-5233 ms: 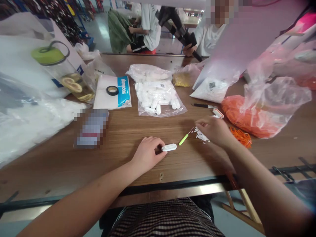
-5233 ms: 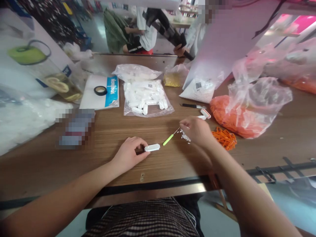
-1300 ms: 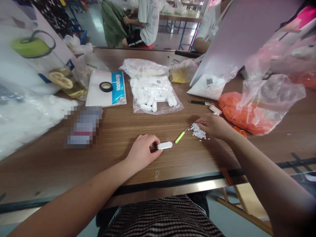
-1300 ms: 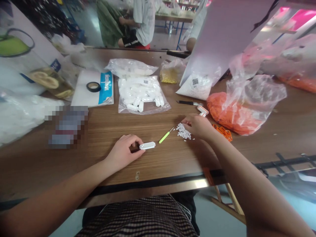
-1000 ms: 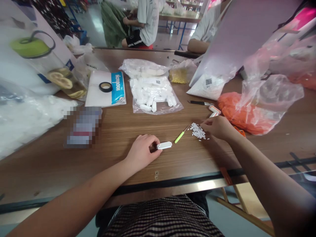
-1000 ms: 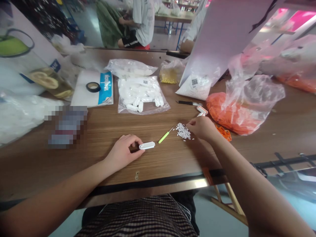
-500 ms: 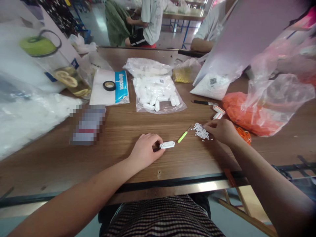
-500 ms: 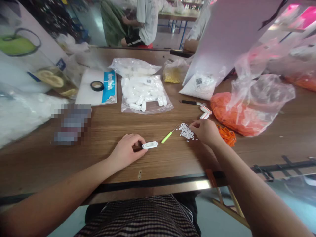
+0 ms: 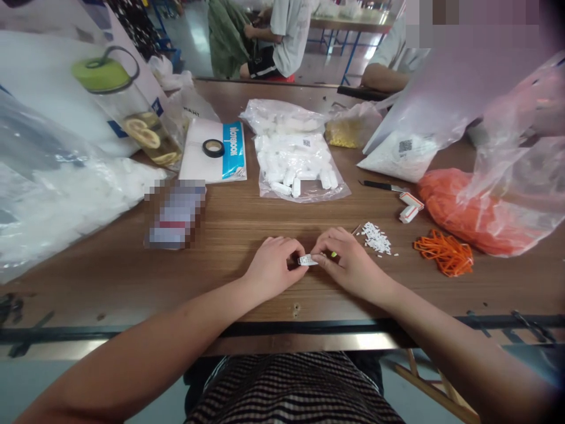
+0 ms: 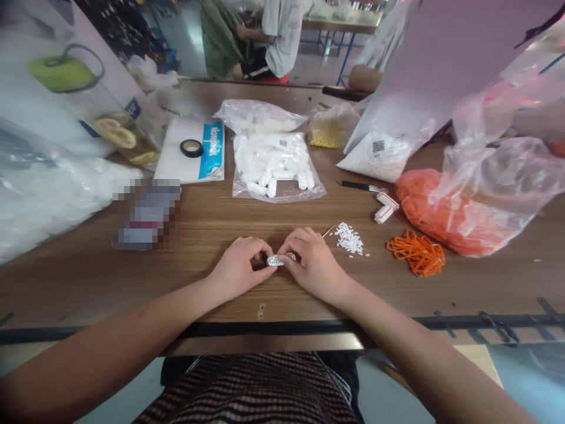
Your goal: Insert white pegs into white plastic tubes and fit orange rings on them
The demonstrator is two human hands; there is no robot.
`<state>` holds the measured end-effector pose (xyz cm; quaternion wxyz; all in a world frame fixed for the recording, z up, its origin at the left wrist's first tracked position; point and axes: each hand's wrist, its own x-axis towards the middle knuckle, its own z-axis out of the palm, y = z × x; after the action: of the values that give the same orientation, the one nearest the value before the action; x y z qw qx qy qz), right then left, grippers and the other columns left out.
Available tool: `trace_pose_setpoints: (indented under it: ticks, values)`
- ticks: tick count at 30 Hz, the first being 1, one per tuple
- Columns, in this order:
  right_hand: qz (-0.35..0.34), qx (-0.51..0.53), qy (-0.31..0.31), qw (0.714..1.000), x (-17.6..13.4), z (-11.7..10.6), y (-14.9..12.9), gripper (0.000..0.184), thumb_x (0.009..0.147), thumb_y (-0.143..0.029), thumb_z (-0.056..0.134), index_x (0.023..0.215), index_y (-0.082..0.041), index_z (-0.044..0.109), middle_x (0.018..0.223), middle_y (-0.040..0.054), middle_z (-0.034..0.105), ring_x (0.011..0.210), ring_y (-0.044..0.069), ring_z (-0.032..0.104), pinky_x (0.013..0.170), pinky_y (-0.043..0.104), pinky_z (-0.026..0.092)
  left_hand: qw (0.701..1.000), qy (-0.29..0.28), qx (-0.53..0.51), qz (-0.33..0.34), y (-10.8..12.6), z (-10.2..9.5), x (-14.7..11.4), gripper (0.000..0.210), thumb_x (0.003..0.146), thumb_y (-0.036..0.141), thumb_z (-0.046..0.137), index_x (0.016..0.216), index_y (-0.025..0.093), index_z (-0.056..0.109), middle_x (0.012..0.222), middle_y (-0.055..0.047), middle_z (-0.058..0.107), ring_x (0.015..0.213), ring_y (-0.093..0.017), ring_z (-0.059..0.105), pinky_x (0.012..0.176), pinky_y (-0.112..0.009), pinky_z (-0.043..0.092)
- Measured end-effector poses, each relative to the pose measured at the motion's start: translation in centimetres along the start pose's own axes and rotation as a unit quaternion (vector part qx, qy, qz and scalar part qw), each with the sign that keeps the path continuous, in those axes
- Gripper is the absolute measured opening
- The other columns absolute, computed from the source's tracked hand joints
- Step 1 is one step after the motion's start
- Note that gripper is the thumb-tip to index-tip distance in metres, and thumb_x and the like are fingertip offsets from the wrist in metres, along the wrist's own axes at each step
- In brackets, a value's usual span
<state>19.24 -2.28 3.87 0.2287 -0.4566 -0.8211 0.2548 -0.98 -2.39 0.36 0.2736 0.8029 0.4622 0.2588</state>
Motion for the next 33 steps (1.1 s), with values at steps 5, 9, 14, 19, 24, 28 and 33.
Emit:
trace_pose_setpoints:
  ticks: [5, 9, 14, 19, 24, 28, 33]
  values:
    - [-0.01, -0.027, 0.005, 1.0, 0.2, 1.0, 0.6, 0.008, 0.09, -0.021, 0.061, 0.082, -0.022, 0.064, 0.087, 0.0031, 0.064, 0.089, 0.02, 0.055, 0.083, 0.038, 0.04, 1.0, 0.004, 0.006, 0.011, -0.1, 0.1, 0.0, 0.015, 0.08, 0.028, 0.072, 0.083, 0.021, 0.059, 0.074, 0.003, 0.06, 0.073, -0.016, 0.056, 0.076, -0.035, 0.039]
    - [-0.021, -0.031, 0.019, 0.999, 0.1, 1.3, 0.4, 0.009, 0.091, -0.021, 0.059, 0.084, -0.022, 0.064, 0.088, 0.0034, 0.064, 0.089, 0.02, 0.054, 0.082, 0.038, 0.039, 1.0, 0.004, 0.006, 0.011, -0.2, 0.2, 0.1, 0.016, 0.08, 0.028, 0.072, 0.082, 0.021, 0.058, 0.074, 0.003, 0.061, 0.073, -0.017, 0.057, 0.076, -0.035, 0.04]
    - [-0.048, -0.078, 0.024, 0.996, -0.2, 1.2, -0.2, 0.013, 0.092, -0.021, 0.057, 0.085, -0.021, 0.067, 0.091, 0.0044, 0.067, 0.09, 0.021, 0.054, 0.084, 0.039, 0.038, 1.0, 0.005, 0.007, 0.009, -0.1, 0.1, 0.1, 0.017, 0.079, 0.027, 0.073, 0.082, 0.021, 0.058, 0.075, 0.003, 0.062, 0.075, -0.017, 0.058, 0.077, -0.035, 0.04]
    - [-0.079, -0.103, 0.045, 0.99, -0.9, 0.9, -0.2, 0.016, 0.092, -0.02, 0.055, 0.097, -0.023, 0.071, 0.095, 0.0036, 0.071, 0.093, 0.021, 0.057, 0.084, 0.04, 0.039, 1.0, 0.004, 0.003, 0.001, 0.0, 0.0, 0.1, 0.016, 0.078, 0.026, 0.073, 0.082, 0.021, 0.059, 0.074, 0.003, 0.062, 0.075, -0.018, 0.058, 0.077, -0.035, 0.04]
    - [-0.114, -0.158, 0.057, 0.979, -1.5, 1.8, -0.7, 0.015, 0.089, -0.021, 0.058, 0.095, -0.023, 0.072, 0.095, 0.0034, 0.072, 0.094, 0.023, 0.058, 0.087, 0.043, 0.039, 1.0, -0.006, -0.004, -0.001, 0.1, -0.2, 0.1, 0.014, 0.077, 0.023, 0.073, 0.082, 0.021, 0.06, 0.077, 0.003, 0.063, 0.076, -0.018, 0.058, 0.077, -0.035, 0.04]
    - [-0.102, -0.134, 0.072, 0.983, -1.2, 1.1, -0.3, 0.016, 0.089, -0.023, 0.058, 0.094, -0.024, 0.073, 0.098, 0.0034, 0.073, 0.094, 0.022, 0.059, 0.085, 0.041, 0.041, 1.0, -0.01, -0.001, -0.012, 0.1, -0.2, 0.0, 0.012, 0.078, 0.022, 0.072, 0.08, 0.021, 0.06, 0.074, 0.003, 0.062, 0.073, -0.017, 0.056, 0.077, -0.035, 0.04]
    - [0.076, -0.21, 0.129, 0.966, -0.8, -4.9, 5.4, 0.02, 0.088, -0.028, 0.056, 0.085, -0.021, 0.075, 0.093, 0.0057, 0.075, 0.088, 0.021, 0.064, 0.084, 0.036, 0.044, 1.0, -0.019, 0.003, -0.011, 0.1, -0.2, 0.0, 0.011, 0.078, 0.024, 0.07, 0.083, 0.022, 0.06, 0.077, 0.002, 0.063, 0.075, -0.018, 0.057, 0.078, -0.037, 0.04]
